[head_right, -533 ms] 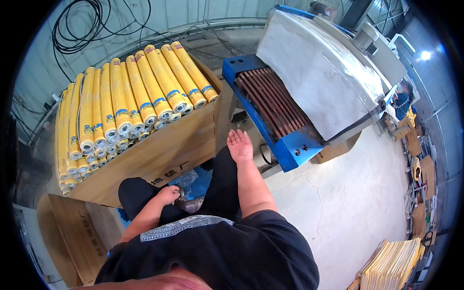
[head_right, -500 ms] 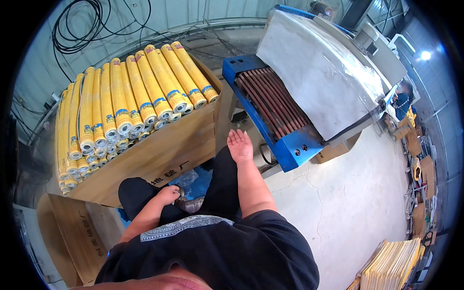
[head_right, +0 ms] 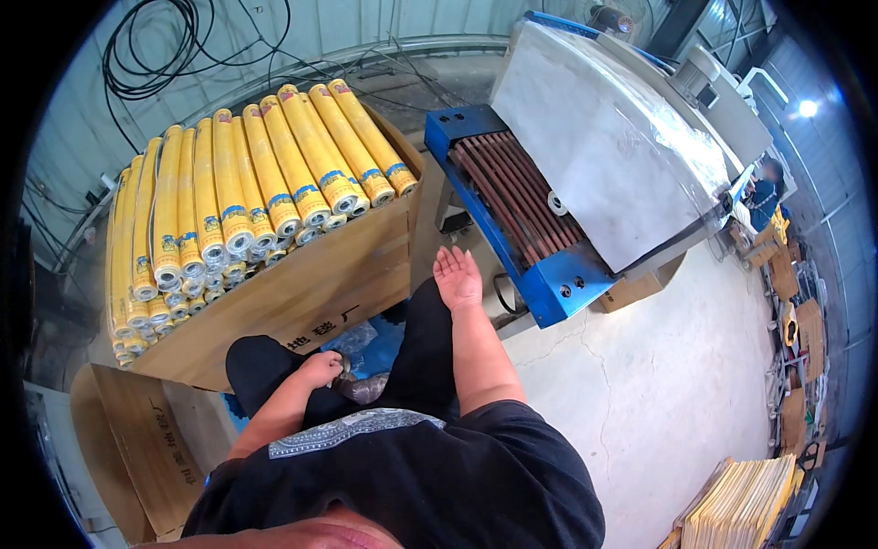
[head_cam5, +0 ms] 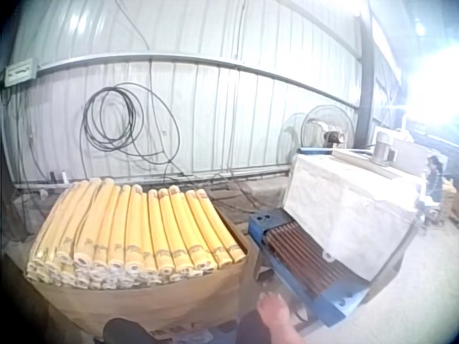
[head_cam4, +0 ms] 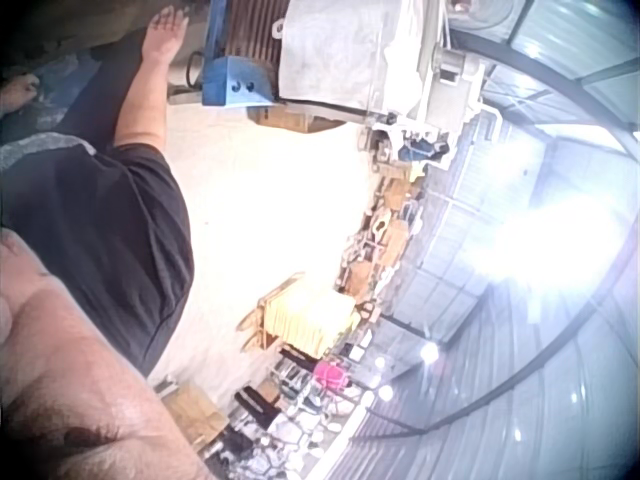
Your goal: The person repeatedly picks up yellow cylindrical rolls from a large cardboard box and places them onto a blue conveyor belt. The person handles the rolls one at a time, moving them from the box to the conveyor for processing.
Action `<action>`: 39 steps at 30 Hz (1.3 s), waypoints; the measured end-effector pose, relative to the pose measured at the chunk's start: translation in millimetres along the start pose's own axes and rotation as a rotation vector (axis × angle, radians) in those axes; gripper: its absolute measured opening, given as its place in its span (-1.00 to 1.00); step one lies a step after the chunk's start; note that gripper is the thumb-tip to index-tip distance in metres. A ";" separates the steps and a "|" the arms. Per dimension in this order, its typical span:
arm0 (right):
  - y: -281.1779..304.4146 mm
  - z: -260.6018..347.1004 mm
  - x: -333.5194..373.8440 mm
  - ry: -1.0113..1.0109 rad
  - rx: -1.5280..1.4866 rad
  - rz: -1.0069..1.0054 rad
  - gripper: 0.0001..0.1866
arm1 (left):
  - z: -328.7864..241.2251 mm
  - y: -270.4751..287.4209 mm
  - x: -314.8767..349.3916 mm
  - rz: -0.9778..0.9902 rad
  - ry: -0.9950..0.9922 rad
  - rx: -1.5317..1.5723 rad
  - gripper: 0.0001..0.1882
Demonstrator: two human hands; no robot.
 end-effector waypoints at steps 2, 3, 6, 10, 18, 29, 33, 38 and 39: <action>0.2 0.2 0.1 0.002 -0.002 0.003 -0.60 | -2.0 1.0 -0.3 0.028 0.015 -0.033 -0.68; 0.9 0.0 0.1 0.003 -0.004 0.005 -0.60 | -3.5 1.1 0.3 0.042 0.023 -0.051 -0.69; 2.2 0.2 0.0 0.009 -0.007 0.005 -0.61 | -4.9 0.8 2.6 -0.011 -0.004 -0.014 -0.72; 1.9 0.4 0.9 0.014 -0.025 -0.012 -0.60 | -5.6 0.8 2.1 0.016 0.014 0.001 -0.71; 9.3 6.5 2.5 0.063 -0.110 -0.033 -0.40 | -5.1 0.8 2.5 -0.033 -0.043 0.006 -0.72; -36.6 77.6 -38.6 0.133 -0.026 -0.086 -0.49 | -1.4 -1.4 -6.0 0.024 0.053 -0.220 -0.59; -56.3 38.4 -33.9 0.044 0.155 -0.113 -0.69 | -8.3 -0.3 -5.4 0.026 0.122 -0.217 -0.53; -89.0 -57.6 61.2 0.030 0.411 0.128 -0.63 | -8.5 -3.9 -3.3 0.046 0.137 -0.208 -0.51; -98.0 -70.6 76.2 0.006 0.468 0.152 -0.64 | -1.5 -7.8 -4.2 0.036 0.120 -0.198 -0.50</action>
Point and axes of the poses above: each hand's wrist, its own x-axis away from the middle knuckle, its own y-axis out of the back of the hand, z = x × y, the point moved 3 cm from there along -x, towards the middle knuckle, and after that the axes turned 11 degrees about x, right-handed, at the moved point
